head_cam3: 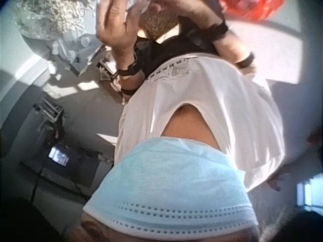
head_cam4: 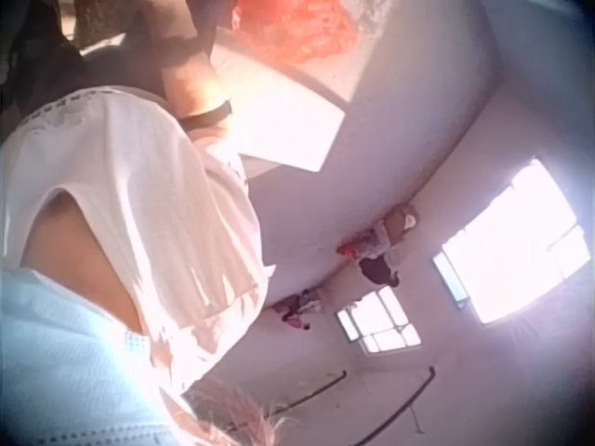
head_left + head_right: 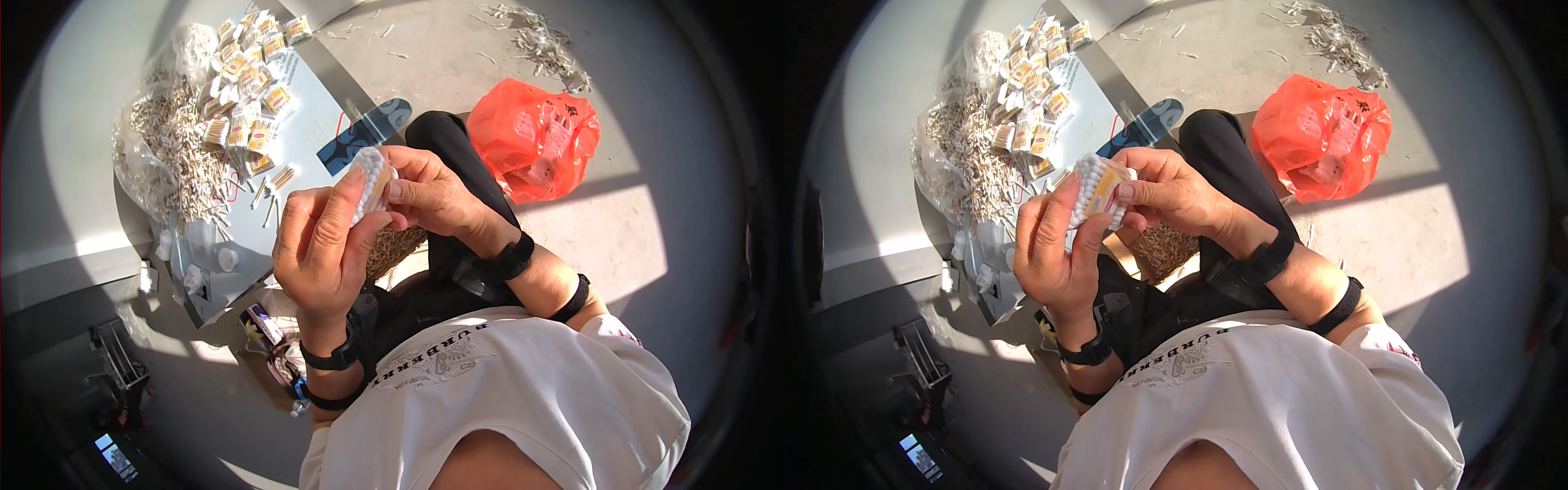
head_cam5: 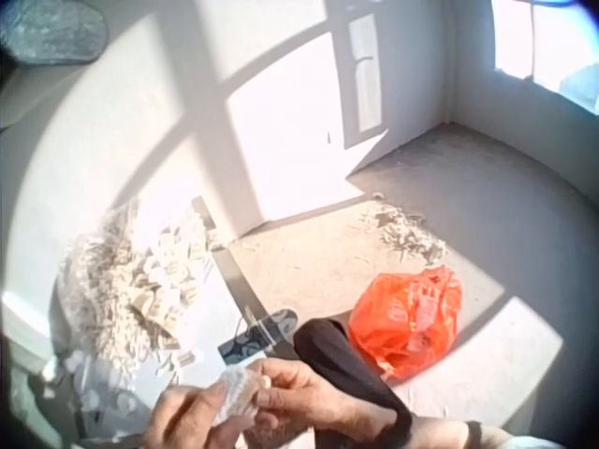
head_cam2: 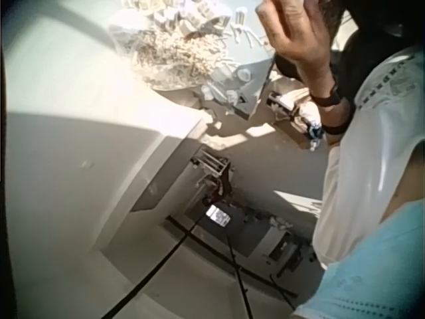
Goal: Packing bundles of cotton swabs into small plastic bags.
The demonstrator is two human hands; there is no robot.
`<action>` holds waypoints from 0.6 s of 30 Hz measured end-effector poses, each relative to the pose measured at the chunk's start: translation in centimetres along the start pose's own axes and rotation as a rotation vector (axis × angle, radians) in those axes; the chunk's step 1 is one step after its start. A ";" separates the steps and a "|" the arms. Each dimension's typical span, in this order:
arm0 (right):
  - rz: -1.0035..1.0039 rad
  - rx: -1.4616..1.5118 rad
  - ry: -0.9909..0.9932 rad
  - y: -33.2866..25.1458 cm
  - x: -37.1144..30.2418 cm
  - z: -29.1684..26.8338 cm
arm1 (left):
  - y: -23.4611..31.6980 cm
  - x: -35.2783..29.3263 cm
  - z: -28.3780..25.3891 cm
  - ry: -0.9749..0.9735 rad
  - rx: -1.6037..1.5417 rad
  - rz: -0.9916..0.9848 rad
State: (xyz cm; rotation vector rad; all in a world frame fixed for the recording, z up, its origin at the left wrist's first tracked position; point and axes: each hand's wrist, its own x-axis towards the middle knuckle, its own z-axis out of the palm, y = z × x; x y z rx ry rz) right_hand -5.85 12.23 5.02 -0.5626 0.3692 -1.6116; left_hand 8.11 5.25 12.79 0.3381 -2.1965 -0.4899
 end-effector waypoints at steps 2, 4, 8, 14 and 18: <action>-0.001 0.048 -0.038 0.2 0.0 -0.4 | -0.3 -0.3 0.2 0.004 0.037 0.042; 0.000 0.096 -0.076 0.4 0.0 -0.5 | -0.6 -0.6 0.3 0.040 0.119 0.130; -0.005 0.062 -0.069 0.6 0.1 -0.8 | -0.4 -0.9 0.6 0.046 0.154 0.168; -0.013 -0.035 -0.118 0.4 0.4 -1.8 | 0.1 -1.3 1.1 0.185 0.004 -0.013; -0.016 -0.065 -0.138 0.5 0.5 -2.3 | 0.4 -0.5 0.8 0.082 0.057 -0.045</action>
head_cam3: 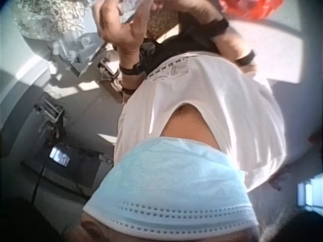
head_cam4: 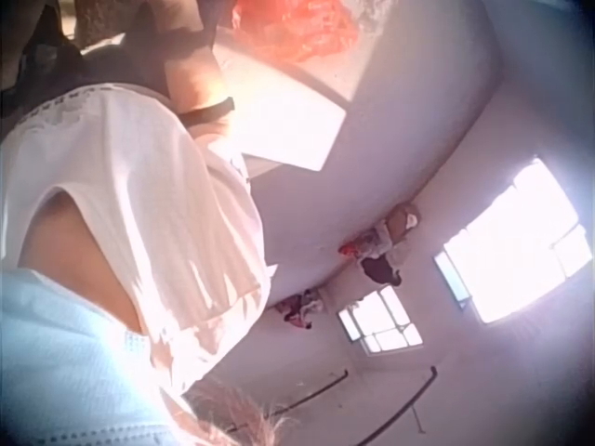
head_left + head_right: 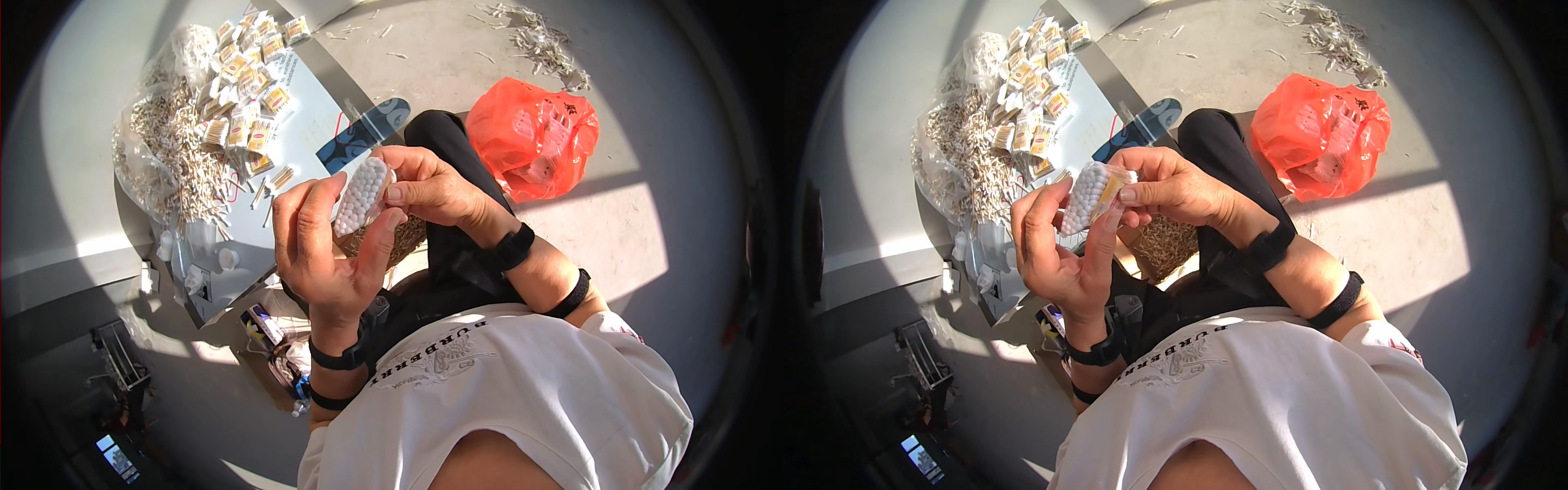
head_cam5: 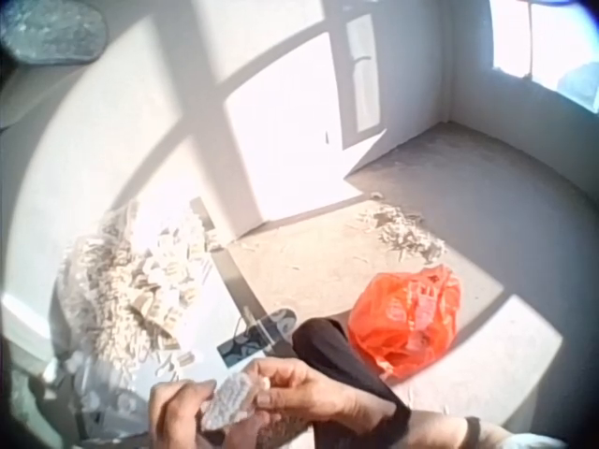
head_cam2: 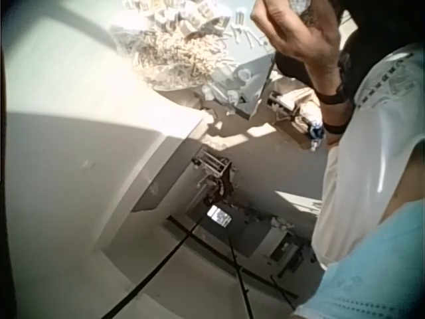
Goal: Packing bundles of cotton swabs into small plastic bags.
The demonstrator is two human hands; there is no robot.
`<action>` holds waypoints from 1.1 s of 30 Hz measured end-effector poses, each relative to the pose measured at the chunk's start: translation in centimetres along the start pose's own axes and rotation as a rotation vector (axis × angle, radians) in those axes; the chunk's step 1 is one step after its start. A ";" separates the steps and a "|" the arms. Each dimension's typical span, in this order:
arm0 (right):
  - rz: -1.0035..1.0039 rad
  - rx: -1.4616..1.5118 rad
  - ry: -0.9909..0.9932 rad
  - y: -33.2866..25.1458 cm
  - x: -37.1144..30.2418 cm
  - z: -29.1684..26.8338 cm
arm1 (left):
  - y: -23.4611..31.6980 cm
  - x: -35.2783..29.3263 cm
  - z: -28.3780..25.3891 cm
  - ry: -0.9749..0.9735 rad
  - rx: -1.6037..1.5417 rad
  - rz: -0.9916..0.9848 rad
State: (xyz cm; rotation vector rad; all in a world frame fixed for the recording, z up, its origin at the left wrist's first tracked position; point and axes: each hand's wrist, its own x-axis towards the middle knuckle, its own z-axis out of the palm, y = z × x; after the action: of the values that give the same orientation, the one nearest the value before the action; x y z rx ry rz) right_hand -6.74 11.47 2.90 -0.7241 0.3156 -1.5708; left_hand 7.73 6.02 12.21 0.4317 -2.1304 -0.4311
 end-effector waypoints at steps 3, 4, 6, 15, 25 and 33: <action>0.031 0.030 -0.011 0.0 -0.1 0.3 | 0.6 0.6 -0.1 -0.021 0.035 -0.053; 0.031 0.030 -0.011 0.0 -0.1 0.4 | 0.8 0.7 0.1 -0.009 0.046 -0.062; 0.072 0.030 -0.009 0.0 -0.1 0.7 | 0.7 0.7 0.6 0.002 0.057 -0.069; 0.047 0.086 -0.027 0.5 0.2 0.5 | 0.9 -0.5 2.0 0.106 0.002 -0.074; 0.046 0.140 -0.038 0.7 0.1 0.6 | -0.2 -1.3 1.9 0.106 0.026 0.037; 0.007 0.090 -0.006 -0.2 0.0 0.5 | 0.7 -0.4 0.9 0.120 -0.037 -0.059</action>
State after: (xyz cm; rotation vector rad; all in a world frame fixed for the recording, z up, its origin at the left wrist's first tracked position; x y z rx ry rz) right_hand -6.57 11.57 3.35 -0.6577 0.2408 -1.5660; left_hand 7.10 6.99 11.75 0.4882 -1.9947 -0.4661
